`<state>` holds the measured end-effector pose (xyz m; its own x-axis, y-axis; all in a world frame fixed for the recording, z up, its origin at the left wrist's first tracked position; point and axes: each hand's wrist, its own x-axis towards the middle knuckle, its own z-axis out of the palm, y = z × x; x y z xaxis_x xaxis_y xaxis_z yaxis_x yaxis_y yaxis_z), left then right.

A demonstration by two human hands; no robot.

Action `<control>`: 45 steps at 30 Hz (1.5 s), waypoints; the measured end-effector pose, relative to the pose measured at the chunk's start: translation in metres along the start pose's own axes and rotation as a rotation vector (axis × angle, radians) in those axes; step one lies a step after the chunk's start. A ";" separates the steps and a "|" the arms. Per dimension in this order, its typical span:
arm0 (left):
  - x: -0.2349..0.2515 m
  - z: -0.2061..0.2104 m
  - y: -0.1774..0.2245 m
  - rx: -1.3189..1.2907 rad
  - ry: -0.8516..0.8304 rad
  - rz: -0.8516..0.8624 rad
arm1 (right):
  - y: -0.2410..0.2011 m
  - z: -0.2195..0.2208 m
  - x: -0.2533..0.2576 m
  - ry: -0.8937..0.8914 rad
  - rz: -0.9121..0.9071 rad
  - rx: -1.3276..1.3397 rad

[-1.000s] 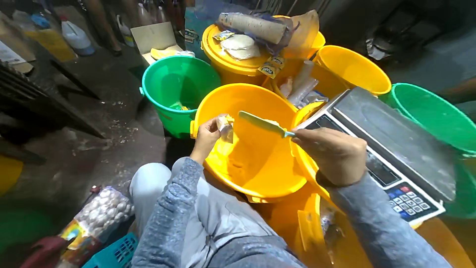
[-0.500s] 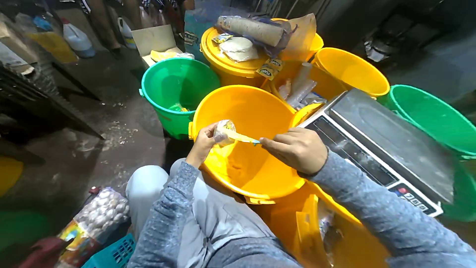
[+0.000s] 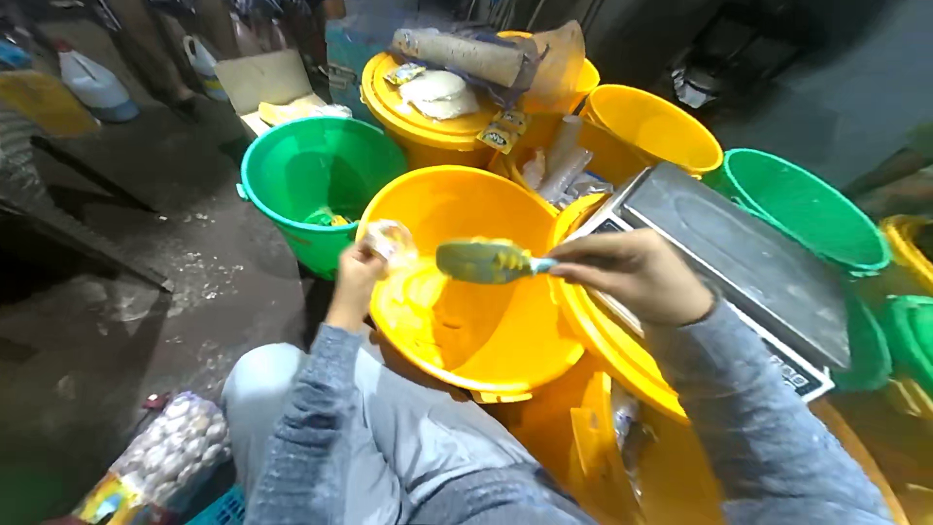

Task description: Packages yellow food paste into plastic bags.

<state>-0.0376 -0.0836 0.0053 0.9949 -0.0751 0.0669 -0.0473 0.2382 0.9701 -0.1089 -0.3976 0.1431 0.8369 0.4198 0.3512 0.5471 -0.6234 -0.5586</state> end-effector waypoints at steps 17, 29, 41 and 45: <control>0.013 -0.061 0.013 -0.565 0.227 -0.088 | 0.188 0.277 0.053 -1.127 0.794 -0.543; 0.038 -0.093 0.018 -0.398 0.157 -0.055 | 0.195 0.281 0.071 -1.265 0.895 -0.345; 0.028 -0.088 0.016 -0.272 0.239 -0.040 | 0.271 0.329 -0.004 -1.320 0.552 -0.382; 0.023 -0.086 0.021 -0.164 0.167 0.064 | 0.234 0.323 0.012 -1.407 0.704 -0.228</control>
<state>-0.0076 0.0025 0.0072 0.9919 0.1035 0.0738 -0.1089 0.3924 0.9133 0.0242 -0.3251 -0.2255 0.3021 0.1851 -0.9351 0.1723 -0.9754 -0.1374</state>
